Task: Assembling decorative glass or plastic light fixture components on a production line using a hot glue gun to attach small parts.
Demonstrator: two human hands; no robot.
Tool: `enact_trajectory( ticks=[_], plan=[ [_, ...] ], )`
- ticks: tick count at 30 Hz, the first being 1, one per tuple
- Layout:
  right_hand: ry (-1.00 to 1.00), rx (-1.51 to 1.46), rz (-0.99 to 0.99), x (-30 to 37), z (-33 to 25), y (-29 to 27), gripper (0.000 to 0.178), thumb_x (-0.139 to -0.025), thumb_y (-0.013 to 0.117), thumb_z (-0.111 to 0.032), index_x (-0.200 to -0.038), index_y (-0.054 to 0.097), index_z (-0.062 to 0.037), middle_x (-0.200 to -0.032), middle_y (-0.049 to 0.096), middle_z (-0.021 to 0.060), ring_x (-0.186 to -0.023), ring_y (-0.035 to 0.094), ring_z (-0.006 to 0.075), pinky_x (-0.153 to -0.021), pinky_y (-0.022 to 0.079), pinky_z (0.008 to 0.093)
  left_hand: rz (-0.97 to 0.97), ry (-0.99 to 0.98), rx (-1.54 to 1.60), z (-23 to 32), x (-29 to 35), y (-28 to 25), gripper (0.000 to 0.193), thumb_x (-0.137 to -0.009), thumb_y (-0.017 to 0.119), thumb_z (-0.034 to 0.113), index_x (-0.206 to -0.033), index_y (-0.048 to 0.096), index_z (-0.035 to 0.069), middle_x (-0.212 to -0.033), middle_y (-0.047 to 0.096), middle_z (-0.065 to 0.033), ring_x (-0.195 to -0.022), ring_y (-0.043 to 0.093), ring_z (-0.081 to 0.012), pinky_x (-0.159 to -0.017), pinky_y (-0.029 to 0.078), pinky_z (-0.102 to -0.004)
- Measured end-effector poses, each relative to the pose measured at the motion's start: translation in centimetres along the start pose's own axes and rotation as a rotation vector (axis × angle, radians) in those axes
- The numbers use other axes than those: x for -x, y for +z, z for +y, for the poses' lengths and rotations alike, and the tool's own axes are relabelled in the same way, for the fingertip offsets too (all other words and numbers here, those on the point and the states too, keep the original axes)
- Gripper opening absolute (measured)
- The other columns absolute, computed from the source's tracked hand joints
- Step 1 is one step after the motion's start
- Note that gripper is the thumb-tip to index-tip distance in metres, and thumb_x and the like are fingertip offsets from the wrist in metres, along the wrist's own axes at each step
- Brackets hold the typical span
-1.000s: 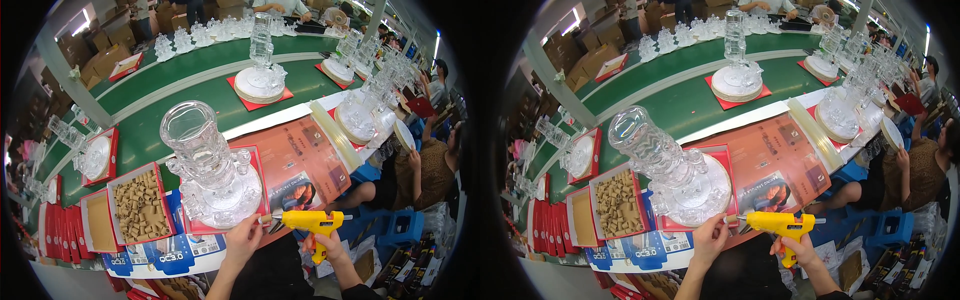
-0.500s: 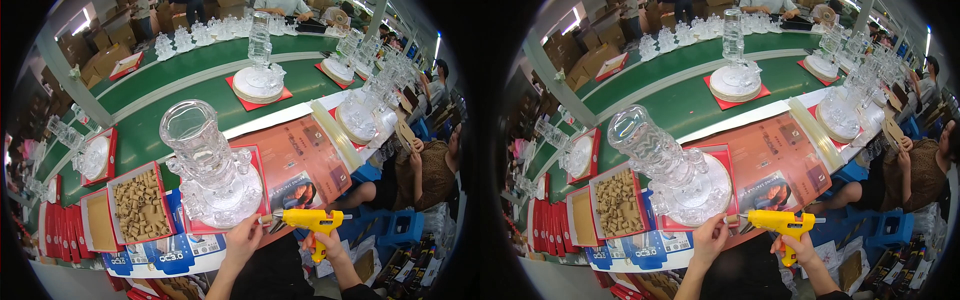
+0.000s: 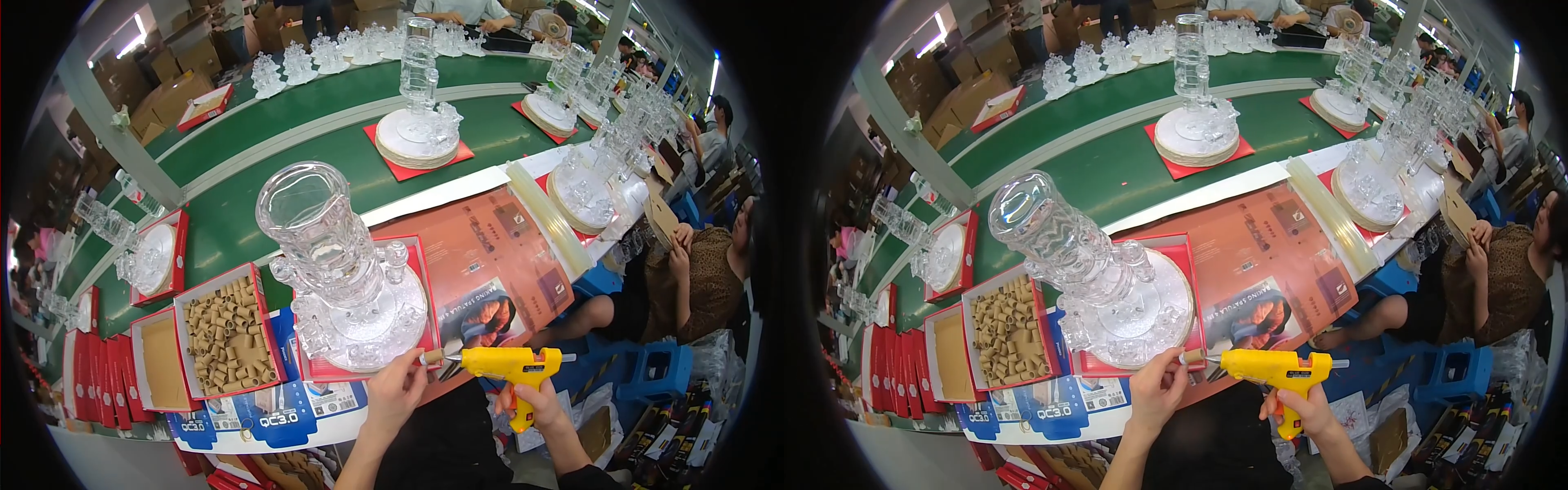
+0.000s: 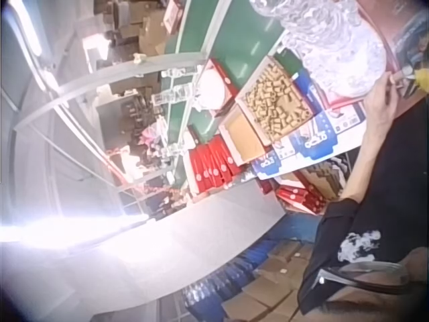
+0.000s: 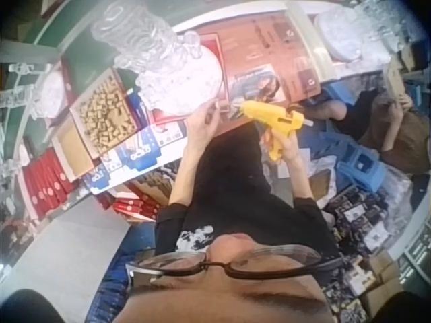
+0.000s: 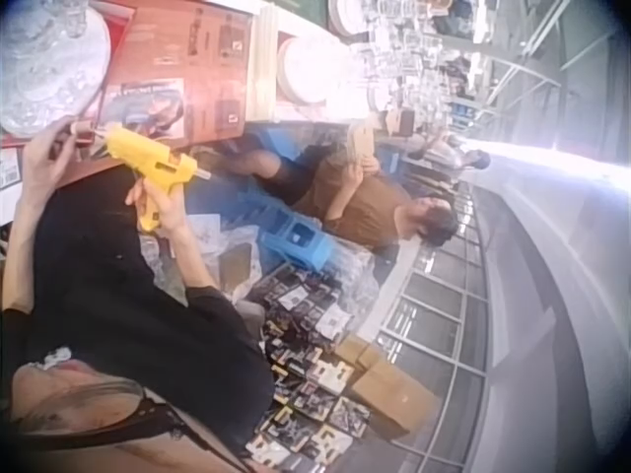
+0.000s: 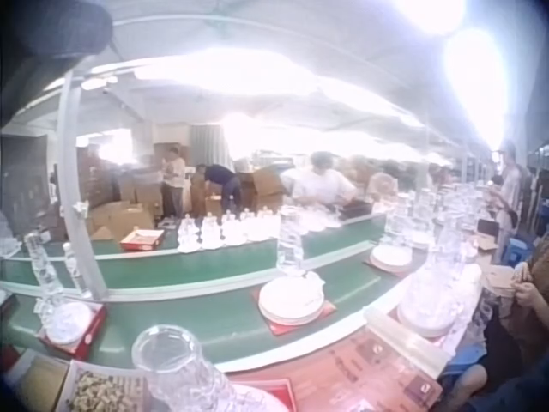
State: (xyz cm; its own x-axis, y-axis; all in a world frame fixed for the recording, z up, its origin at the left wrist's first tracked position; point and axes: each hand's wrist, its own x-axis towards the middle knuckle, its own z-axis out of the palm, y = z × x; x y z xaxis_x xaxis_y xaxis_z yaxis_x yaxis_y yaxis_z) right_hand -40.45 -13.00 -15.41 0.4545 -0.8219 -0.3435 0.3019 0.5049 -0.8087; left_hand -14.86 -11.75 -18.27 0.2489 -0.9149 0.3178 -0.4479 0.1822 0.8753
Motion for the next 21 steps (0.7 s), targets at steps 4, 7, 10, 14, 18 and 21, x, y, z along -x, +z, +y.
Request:
enact_trajectory(
  ticks=[4,7,10,14,18,21],
  plan=[
    [0.013,0.017,0.018,0.22,-0.35,0.51,0.035,-0.089,0.053,-0.007,-0.123,0.047,0.001,-0.072,0.061,0.0104,-0.056,0.059,0.0164,-0.07,0.056,0.041,-0.003,-0.001,-0.003,-0.04,0.03,0.0,0.028,-0.079,0.068,-0.004,-0.106,0.063,0.002,-0.064,0.059,-0.0035,-0.047,0.05,-0.0072,-0.045,0.039,-0.0216],
    [0.006,0.027,0.026,0.2,-0.42,0.73,0.035,-0.089,0.053,-0.008,-0.122,0.047,0.0015,-0.072,0.061,0.0104,-0.056,0.059,0.0164,-0.07,0.056,0.0404,0.002,0.003,0.0,-0.05,0.05,-0.01,0.028,-0.079,0.068,-0.004,-0.106,0.063,0.002,-0.065,0.059,-0.0035,-0.047,0.05,-0.0069,-0.045,0.039,-0.0216],
    [-0.002,0.028,0.019,0.21,-0.18,0.56,0.035,-0.089,0.053,-0.007,-0.122,0.047,0.0017,-0.072,0.061,0.0104,-0.056,0.059,0.0165,-0.069,0.056,0.04,-0.002,-0.01,0.015,-0.01,0.06,0.0,0.028,-0.079,0.068,-0.004,-0.106,0.063,0.002,-0.065,0.06,-0.0035,-0.047,0.05,-0.0065,-0.045,0.039,-0.0215],
    [-0.026,0.025,0.004,0.18,0.03,0.52,0.035,-0.089,0.053,-0.007,-0.122,0.046,0.002,-0.072,0.061,0.0103,-0.056,0.059,0.0169,-0.068,0.056,0.0386,-0.01,-0.01,0.011,-0.18,0.15,0.02,0.028,-0.079,0.068,-0.004,-0.106,0.063,0.001,-0.065,0.06,-0.0035,-0.047,0.05,-0.0063,-0.045,0.039,-0.0214],
    [-0.034,0.022,0.002,0.18,0.09,0.55,0.034,-0.089,0.053,-0.007,-0.122,0.046,0.0019,-0.072,0.061,0.0099,-0.056,0.059,0.0171,-0.067,0.056,0.0373,-0.009,-0.014,0.018,-0.12,0.16,-0.03,0.027,-0.079,0.068,-0.004,-0.105,0.063,0.001,-0.065,0.06,-0.0036,-0.047,0.051,-0.0062,-0.045,0.039,-0.0212],
    [-0.041,0.047,0.014,0.26,0.1,0.65,0.034,-0.09,0.053,-0.007,-0.122,0.046,0.0017,-0.071,0.061,0.0096,-0.056,0.059,0.0168,-0.067,0.056,0.0366,-0.006,-0.012,0.01,-0.2,0.19,0.01,0.027,-0.078,0.069,-0.003,-0.105,0.063,0.001,-0.065,0.061,-0.0035,-0.047,0.051,-0.0065,-0.045,0.039,-0.0213]
  ],
)
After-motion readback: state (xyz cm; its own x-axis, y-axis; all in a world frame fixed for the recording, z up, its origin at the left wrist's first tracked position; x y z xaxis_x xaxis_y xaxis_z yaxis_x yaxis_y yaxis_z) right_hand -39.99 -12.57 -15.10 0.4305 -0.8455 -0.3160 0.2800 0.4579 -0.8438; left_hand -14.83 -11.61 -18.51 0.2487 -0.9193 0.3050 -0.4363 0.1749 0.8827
